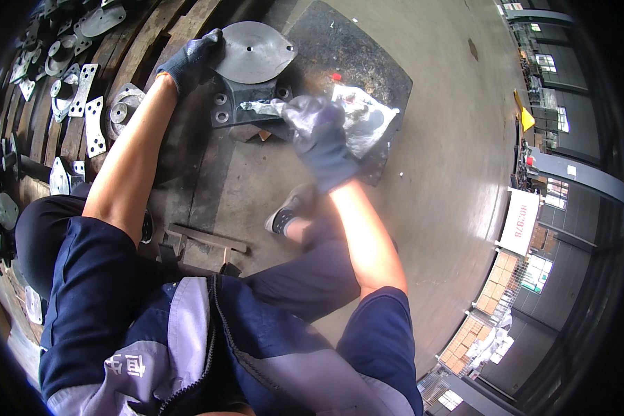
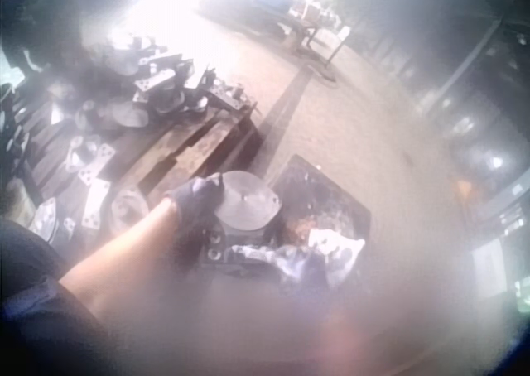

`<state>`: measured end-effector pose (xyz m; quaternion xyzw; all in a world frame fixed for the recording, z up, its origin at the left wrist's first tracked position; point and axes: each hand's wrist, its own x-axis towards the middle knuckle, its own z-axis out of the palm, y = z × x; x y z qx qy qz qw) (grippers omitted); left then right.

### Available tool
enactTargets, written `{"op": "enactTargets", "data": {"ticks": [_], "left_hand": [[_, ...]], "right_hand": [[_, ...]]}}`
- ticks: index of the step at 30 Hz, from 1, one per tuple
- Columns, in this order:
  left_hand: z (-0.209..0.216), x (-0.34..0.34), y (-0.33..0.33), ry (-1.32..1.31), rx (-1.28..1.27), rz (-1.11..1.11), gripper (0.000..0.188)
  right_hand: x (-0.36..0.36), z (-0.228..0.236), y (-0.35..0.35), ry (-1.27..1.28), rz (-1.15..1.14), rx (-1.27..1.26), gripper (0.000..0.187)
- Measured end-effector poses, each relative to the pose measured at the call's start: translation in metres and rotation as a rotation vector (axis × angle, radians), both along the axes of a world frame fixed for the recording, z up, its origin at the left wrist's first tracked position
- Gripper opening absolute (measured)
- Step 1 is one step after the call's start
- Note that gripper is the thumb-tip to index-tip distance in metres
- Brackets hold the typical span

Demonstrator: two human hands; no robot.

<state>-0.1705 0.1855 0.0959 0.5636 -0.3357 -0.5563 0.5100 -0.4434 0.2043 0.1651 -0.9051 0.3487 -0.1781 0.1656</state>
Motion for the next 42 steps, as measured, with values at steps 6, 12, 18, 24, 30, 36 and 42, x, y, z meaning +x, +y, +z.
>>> {"op": "enactTargets", "data": {"ticks": [6,12,18,24,30,36,42], "left_hand": [[-0.008,0.001,-0.004,-0.079,-0.032,-0.001,0.038],[-0.013,0.004,-0.005,-0.13,-0.093,-0.033,0.038],[-0.012,0.0,-0.007,-0.092,-0.007,-0.006,0.037],[-0.013,0.003,-0.006,-0.117,-0.066,-0.044,0.039],[-0.004,-0.001,-0.002,-0.02,-0.016,0.011,0.038],[-0.01,0.002,-0.003,-0.006,0.018,-0.012,0.038],[-0.011,0.002,-0.003,-0.051,-0.055,-0.011,0.038]], "right_hand": [[0.016,-0.007,0.007,0.012,-0.004,-0.089,0.027],[0.017,-0.012,0.008,-0.002,-0.061,-0.153,0.013],[0.0,-0.029,-0.001,-0.277,-0.17,0.178,0.01],[-0.016,-0.032,-0.009,0.005,-0.157,-0.108,0.015],[-0.025,-0.037,-0.006,-0.37,-0.232,0.285,0.012],[-0.029,-0.023,-0.002,-0.159,-0.155,0.185,0.018],[-0.022,-0.027,-0.002,-0.164,-0.15,0.042,0.028]]}}
